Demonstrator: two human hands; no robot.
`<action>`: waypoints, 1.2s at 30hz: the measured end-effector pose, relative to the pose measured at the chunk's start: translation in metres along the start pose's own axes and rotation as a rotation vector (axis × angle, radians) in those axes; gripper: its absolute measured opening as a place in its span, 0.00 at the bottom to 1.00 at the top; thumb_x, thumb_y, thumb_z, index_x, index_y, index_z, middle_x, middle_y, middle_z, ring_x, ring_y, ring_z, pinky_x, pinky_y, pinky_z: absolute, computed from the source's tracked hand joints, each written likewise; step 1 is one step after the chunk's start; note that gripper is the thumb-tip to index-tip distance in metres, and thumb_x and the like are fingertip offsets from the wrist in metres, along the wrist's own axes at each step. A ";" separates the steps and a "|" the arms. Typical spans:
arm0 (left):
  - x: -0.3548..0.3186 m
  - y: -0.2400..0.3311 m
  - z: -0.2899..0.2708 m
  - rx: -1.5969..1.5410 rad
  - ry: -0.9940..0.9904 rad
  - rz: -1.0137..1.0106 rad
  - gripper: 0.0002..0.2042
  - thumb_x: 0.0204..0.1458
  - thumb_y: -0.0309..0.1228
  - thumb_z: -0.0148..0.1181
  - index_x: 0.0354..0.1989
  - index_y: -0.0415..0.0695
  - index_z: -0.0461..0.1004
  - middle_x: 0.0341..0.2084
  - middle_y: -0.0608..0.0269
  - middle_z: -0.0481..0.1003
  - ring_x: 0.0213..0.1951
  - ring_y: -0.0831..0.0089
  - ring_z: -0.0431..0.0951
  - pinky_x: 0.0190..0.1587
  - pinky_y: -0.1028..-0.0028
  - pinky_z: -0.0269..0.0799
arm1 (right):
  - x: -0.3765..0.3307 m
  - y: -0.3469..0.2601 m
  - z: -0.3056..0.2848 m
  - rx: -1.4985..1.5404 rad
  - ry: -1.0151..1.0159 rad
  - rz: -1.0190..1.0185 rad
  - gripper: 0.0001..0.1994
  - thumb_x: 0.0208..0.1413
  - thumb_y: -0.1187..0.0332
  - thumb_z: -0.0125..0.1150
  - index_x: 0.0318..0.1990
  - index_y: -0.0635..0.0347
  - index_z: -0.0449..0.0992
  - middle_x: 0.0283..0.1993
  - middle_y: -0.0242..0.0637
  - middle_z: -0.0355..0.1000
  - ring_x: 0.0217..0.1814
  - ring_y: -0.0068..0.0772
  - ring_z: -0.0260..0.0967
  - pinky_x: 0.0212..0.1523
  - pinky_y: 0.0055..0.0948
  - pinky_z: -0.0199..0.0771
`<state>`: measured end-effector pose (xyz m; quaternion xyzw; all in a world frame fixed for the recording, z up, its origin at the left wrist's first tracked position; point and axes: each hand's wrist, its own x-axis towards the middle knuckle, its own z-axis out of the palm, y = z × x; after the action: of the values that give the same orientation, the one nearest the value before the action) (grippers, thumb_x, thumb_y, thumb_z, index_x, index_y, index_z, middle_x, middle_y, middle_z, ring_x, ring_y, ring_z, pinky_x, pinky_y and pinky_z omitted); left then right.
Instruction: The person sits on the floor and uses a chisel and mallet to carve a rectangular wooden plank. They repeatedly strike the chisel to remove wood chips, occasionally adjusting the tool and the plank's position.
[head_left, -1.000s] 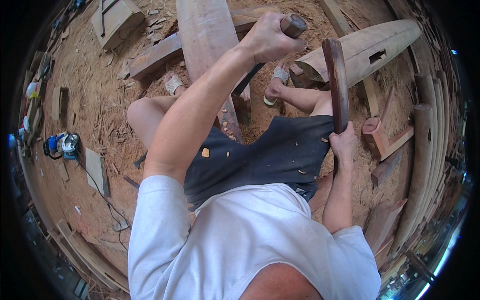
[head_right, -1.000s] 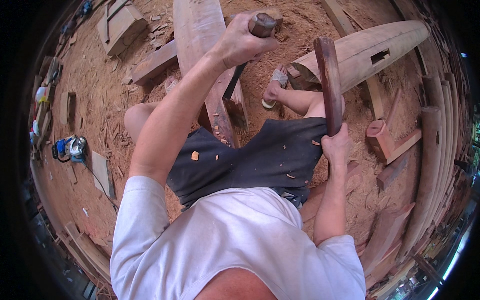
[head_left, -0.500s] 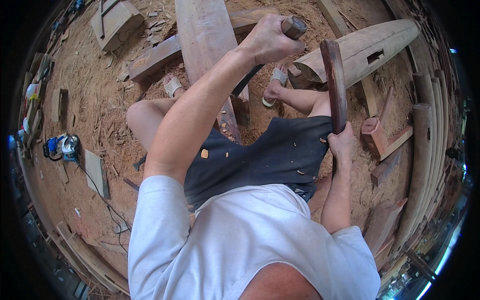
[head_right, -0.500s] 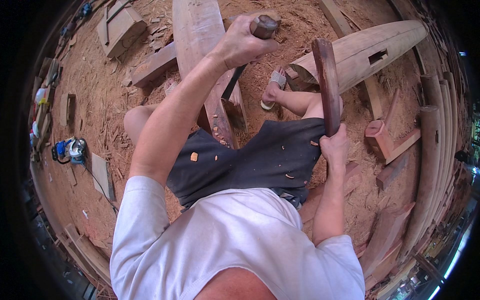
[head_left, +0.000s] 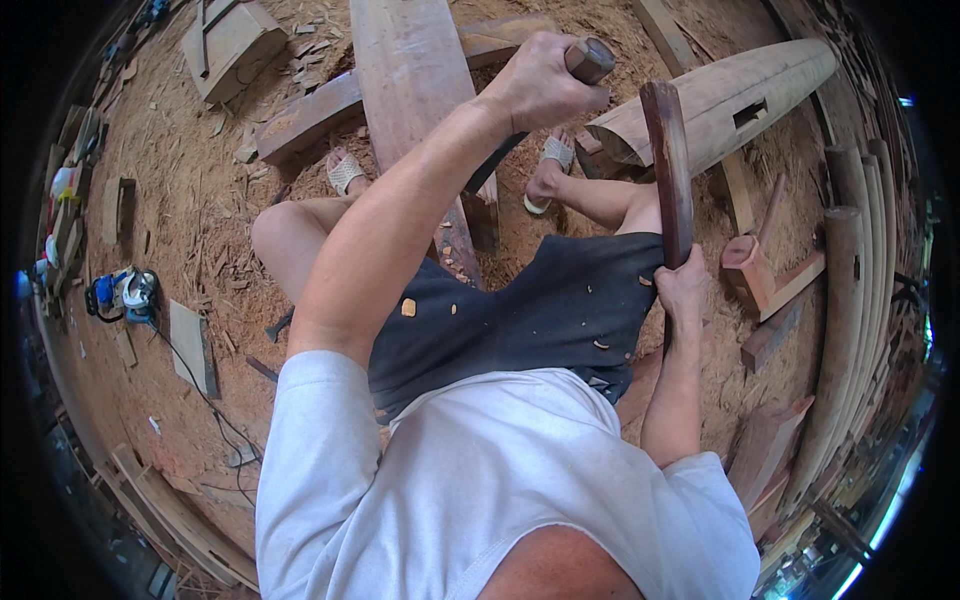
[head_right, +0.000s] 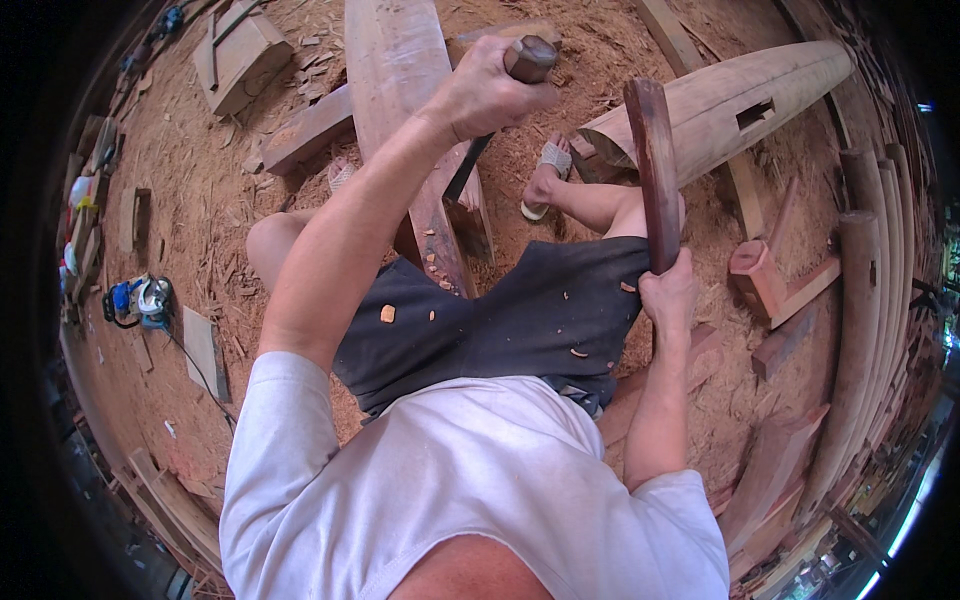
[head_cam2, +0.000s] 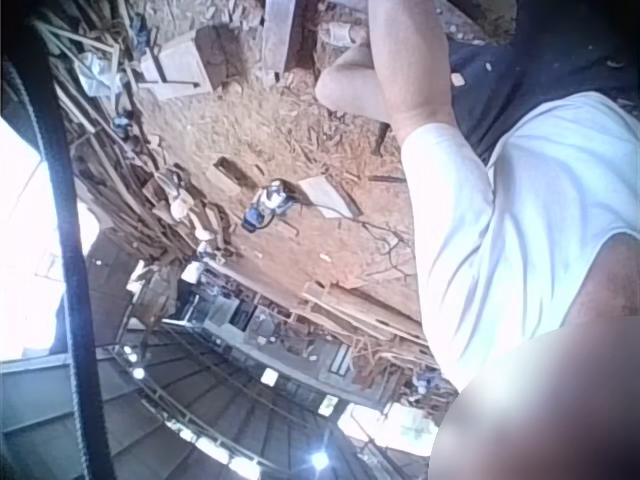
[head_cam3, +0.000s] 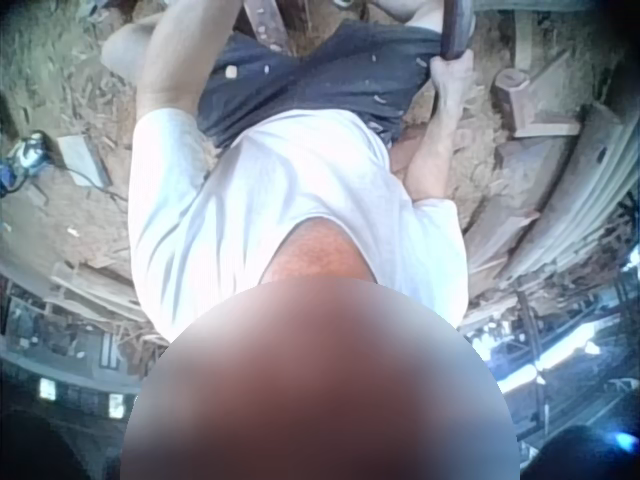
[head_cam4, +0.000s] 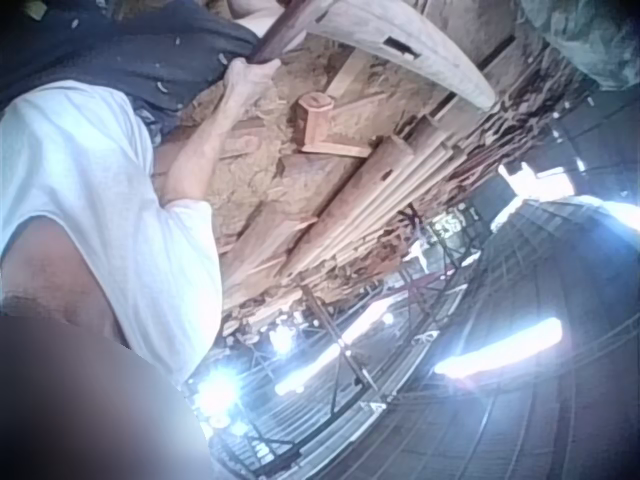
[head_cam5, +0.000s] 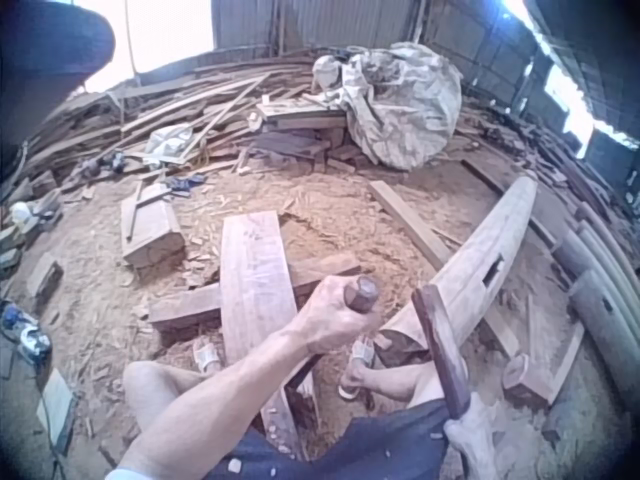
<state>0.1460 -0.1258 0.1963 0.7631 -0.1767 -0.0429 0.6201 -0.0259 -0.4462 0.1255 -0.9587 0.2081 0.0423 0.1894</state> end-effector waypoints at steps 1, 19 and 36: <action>-0.001 0.002 0.000 0.003 -0.003 0.028 0.10 0.43 0.32 0.67 0.25 0.39 0.75 0.16 0.66 0.72 0.22 0.77 0.67 0.30 0.69 0.69 | -0.002 0.001 0.000 0.064 0.002 0.000 0.18 0.44 0.72 0.59 0.45 0.66 0.72 0.38 0.64 0.75 0.44 0.68 0.74 0.48 0.51 0.73; -0.016 -0.012 -0.026 -0.259 0.027 0.037 0.08 0.45 0.26 0.66 0.26 0.42 0.69 0.18 0.73 0.69 0.22 0.84 0.67 0.24 0.74 0.65 | -0.009 -0.157 -0.164 0.335 0.065 -0.596 0.14 0.51 0.76 0.64 0.45 0.64 0.72 0.31 0.37 0.73 0.28 0.31 0.71 0.32 0.33 0.72; -0.003 -0.028 -0.045 -0.394 0.094 -0.103 0.07 0.46 0.28 0.66 0.25 0.42 0.73 0.15 0.70 0.70 0.17 0.80 0.67 0.19 0.73 0.62 | 0.011 -0.250 -0.203 0.248 0.151 -0.567 0.13 0.52 0.72 0.62 0.44 0.68 0.75 0.27 0.36 0.72 0.25 0.27 0.70 0.30 0.31 0.72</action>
<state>0.1617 -0.0784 0.1785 0.6361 -0.0966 -0.0724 0.7621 0.0881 -0.3167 0.3977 -0.9485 -0.0502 -0.1089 0.2933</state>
